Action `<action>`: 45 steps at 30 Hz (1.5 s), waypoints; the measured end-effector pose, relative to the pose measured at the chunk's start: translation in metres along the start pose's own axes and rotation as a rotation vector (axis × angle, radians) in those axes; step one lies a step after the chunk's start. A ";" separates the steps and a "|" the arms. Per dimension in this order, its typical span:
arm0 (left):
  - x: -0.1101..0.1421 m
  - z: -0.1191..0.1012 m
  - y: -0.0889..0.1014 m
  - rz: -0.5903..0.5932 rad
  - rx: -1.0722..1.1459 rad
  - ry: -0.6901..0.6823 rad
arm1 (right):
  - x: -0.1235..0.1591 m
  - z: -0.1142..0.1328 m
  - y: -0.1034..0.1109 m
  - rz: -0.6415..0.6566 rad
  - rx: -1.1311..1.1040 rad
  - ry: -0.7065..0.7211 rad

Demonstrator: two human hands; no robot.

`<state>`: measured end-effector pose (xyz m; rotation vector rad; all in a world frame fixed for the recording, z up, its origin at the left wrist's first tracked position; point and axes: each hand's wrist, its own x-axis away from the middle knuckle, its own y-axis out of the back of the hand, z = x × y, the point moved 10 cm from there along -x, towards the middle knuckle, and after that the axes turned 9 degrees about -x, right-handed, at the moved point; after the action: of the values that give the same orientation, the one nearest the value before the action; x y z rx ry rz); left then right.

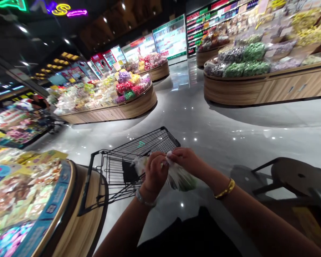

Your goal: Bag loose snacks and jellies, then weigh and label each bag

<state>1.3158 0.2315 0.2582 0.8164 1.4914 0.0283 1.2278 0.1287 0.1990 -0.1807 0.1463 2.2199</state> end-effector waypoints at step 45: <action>0.096 0.508 -0.233 1.011 0.101 0.783 | -0.226 -0.131 0.062 -0.196 0.351 -0.209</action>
<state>1.6675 -0.1271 -0.0049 1.6922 1.6194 1.1395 1.3255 -0.1066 0.1141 0.2200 0.3818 1.9667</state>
